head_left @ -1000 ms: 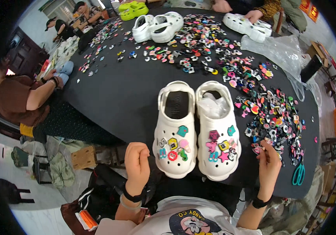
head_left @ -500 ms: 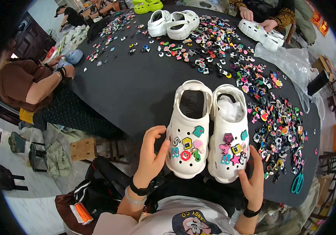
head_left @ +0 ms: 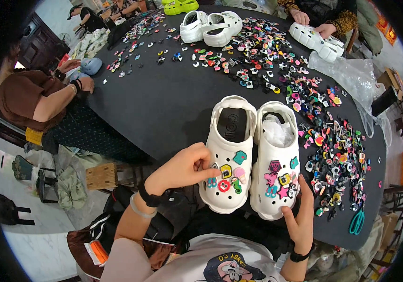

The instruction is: Placing decorative plastic charms into the holes of foam clog shoes.

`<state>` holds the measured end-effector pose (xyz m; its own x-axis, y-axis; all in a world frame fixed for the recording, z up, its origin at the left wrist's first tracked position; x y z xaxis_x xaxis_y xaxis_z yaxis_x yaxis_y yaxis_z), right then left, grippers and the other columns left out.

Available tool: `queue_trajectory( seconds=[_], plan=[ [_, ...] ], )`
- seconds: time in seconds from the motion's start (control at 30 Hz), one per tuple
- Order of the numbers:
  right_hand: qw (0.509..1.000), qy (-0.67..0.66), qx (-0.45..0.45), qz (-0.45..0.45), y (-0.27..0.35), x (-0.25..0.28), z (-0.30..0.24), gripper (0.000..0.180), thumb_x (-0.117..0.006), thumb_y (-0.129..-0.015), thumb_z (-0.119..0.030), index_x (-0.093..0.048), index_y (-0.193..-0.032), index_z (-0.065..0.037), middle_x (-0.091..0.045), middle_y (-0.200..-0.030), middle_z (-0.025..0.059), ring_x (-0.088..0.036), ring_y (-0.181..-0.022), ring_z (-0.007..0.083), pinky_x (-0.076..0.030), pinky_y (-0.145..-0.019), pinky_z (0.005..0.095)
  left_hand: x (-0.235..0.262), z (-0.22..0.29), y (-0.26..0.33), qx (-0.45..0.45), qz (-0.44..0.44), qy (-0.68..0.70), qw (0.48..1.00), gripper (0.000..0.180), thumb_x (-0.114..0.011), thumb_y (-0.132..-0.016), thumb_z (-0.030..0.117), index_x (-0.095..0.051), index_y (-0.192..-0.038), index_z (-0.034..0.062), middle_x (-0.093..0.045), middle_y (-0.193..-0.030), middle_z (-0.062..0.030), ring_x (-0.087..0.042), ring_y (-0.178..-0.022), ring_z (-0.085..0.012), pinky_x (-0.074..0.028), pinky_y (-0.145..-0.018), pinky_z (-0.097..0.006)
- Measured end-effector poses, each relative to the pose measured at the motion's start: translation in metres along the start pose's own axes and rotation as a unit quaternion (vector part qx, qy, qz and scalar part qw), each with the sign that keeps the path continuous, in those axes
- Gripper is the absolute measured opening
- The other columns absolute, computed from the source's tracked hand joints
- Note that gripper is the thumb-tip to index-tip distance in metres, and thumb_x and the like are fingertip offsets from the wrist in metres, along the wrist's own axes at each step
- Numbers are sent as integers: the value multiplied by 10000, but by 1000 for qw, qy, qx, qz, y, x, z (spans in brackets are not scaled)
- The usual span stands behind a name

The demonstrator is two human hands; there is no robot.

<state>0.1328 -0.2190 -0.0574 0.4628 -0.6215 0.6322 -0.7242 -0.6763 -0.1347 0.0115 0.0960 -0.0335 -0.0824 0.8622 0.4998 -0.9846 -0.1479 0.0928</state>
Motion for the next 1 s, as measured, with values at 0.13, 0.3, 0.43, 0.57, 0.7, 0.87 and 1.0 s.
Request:
queue_trajectory(
  seconds=[0.13,0.3,0.43,0.57,0.7,0.87,1.0],
  plan=[
    [1000,10,8,0,-1,-1,3,774,-675,-846,-328,-315,-1420,47,-381,-1423,271,-400,-1282,411,-313,-1064,472,-19,4,7,-84,64,-175,979,183,-651,-863,115,-498,-838,18,-484,-813,-107,-528,-652,-233,-432,-576,-333],
    [1000,25,10,-9,-2,2,1,785,-666,-852,-354,-307,-1420,51,-376,-1419,281,-395,-1281,423,-306,-1066,478,-26,-4,8,-141,108,-247,953,84,-559,-883,62,-516,-896,-9,-515,-825,-170,-557,-686,-349,-459,-604,-405],
    [999,31,36,-4,-3,0,4,793,-647,-862,-393,-307,-1412,67,-374,-1412,294,-396,-1270,433,-306,-1061,483,-19,-14,7,-152,97,-191,965,68,-538,-883,42,-528,-924,-11,-508,-799,-172,-548,-673,-354,-454,-590,-391],
    [999,30,30,-5,-2,0,2,802,-636,-866,-414,-307,-1407,78,-371,-1410,301,-399,-1263,438,-307,-1057,487,-10,-29,6,-108,93,-112,983,116,-474,-948,85,-538,-936,-10,-512,-760,-121,-541,-645,-251,-442,-589,-338],
    [999,33,33,-3,-2,0,2,789,-638,-866,-406,-315,-1404,74,-366,-1413,301,-397,-1262,443,-308,-1054,494,-9,-27,2,-75,94,-31,992,227,-422,-1001,155,-540,-910,-15,-518,-736,-77,-518,-648,-151,-427,-591,-296],
    [1000,6,14,19,1,3,-7,687,-680,-846,-300,-394,-1364,48,-379,-1400,296,-413,-1249,427,-323,-1045,482,-19,-6,13,-68,124,-53,989,124,-546,-920,126,-563,-904,4,-540,-722,-96,-542,-617,-241,-448,-581,-341],
    [992,-80,79,64,29,5,-22,466,-720,-781,-70,-531,-1197,18,-611,-1124,207,-606,-953,288,-473,-842,385,-55,47,33,-303,200,-242,900,203,-713,-729,143,-598,-875,64,-526,-677,-45,-535,-578,-202,-416,-500,-330]
  ],
)
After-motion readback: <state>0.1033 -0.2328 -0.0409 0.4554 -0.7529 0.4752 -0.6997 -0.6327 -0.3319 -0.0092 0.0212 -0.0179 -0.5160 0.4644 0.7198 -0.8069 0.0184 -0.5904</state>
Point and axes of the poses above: each hand's wrist, its own y-axis away from the middle knuckle, its own x-axis out of the back of the hand, z = x × y, the point moved 1 cm from there along -y, towards the middle knuckle
